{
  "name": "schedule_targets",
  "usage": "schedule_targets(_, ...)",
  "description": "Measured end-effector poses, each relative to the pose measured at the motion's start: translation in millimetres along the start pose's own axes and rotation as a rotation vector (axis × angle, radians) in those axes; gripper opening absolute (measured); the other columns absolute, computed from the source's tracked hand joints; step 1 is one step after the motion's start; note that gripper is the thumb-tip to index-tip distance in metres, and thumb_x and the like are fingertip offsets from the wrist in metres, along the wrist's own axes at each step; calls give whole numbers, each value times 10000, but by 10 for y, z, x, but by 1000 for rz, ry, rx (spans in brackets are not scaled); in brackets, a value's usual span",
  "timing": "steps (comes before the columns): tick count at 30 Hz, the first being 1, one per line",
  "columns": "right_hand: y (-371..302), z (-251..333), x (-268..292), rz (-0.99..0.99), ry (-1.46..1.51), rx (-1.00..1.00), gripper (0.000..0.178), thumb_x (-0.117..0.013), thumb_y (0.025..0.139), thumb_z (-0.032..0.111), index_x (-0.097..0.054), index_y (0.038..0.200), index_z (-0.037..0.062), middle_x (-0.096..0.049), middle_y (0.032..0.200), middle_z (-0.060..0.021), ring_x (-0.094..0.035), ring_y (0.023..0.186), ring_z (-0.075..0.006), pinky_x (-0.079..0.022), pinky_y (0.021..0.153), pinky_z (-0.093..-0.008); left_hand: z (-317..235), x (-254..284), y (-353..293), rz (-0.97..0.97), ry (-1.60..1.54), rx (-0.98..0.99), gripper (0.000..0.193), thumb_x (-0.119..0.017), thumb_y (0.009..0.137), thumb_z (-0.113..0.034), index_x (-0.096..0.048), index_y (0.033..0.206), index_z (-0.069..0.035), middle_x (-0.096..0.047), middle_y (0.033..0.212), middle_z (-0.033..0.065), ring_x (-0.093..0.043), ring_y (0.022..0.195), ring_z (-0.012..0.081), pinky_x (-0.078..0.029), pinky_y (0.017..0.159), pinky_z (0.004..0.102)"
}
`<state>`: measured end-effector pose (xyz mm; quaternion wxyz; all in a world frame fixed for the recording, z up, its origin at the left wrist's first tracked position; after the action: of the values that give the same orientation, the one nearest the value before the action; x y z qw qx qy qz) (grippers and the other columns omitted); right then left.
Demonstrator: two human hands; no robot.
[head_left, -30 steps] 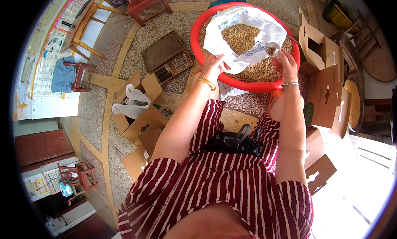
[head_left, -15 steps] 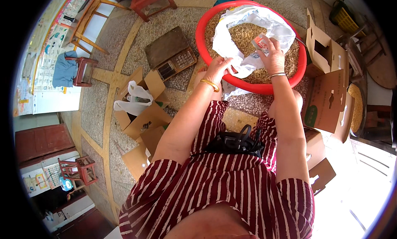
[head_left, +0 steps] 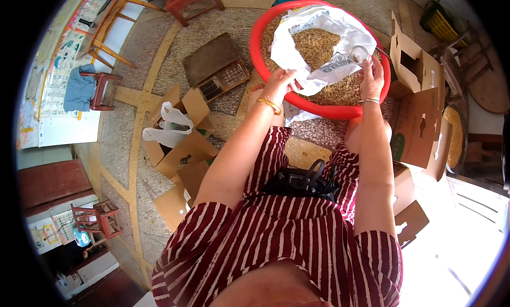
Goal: The person pours grains from a white sack into a red basin using a small plastic cup. The person repeatedly scoops grains from the sack and pours them into the basin, which is already partially filled.
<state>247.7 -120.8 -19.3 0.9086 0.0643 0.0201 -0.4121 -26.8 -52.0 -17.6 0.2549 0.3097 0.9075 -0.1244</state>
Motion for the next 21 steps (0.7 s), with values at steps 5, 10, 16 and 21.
schedule_targets(5, 30, -236, 276, 37, -347, -144, 436, -618, 801, 307, -540, 1092, -8, -592, 704, -82, -542, 570, -109, -426, 483, -238, 21, 1, 30, -53, -88, -58, 201, -575, 851, -199, -560, 913, -8, -622, 804, 85, -585, 643, 138, -480, 597, 258)
schedule_targets(10, -52, -446, -35, 328, -970, 46, 554, -608, 734, 430, -555, 1081, 1, -635, 842, -200, -629, 802, -285, -491, 703, -366, 40, 17, 96, -11, -180, -110, 179, -584, 843, -175, -559, 914, -13, -617, 826, 91, -588, 668, 147, -477, 597, 262)
schedule_targets(16, -276, -544, -414, 349, -1331, -110, 457, -576, 742, 389, -576, 1096, 101, -525, 1126, -197, -578, 973, -315, -463, 836, -405, -18, 90, 43, -69, -217, -109, 184, -589, 846, -181, -559, 934, -22, -606, 841, 72, -579, 707, 143, -470, 625, 265)
schedule_targets(21, -426, -694, -622, 522, -1438, -199, 418, -527, 780, 354, -582, 1069, 56, -485, 1181, -195, -555, 1024, -308, -459, 851, -387, -80, 101, 7, -70, -195, -102, 196, -586, 845, -180, -563, 950, -15, -603, 876, 65, -574, 773, 151, -461, 685, 276)
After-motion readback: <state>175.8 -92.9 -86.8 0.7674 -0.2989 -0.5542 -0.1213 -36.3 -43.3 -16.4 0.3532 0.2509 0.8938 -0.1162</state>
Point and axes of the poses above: each hand's wrist, its own y-axis towards the middle knuckle, its own x-axis out of the back of the hand, z = x × y, the point moved 7 cm from there along y, towards the middle knuckle
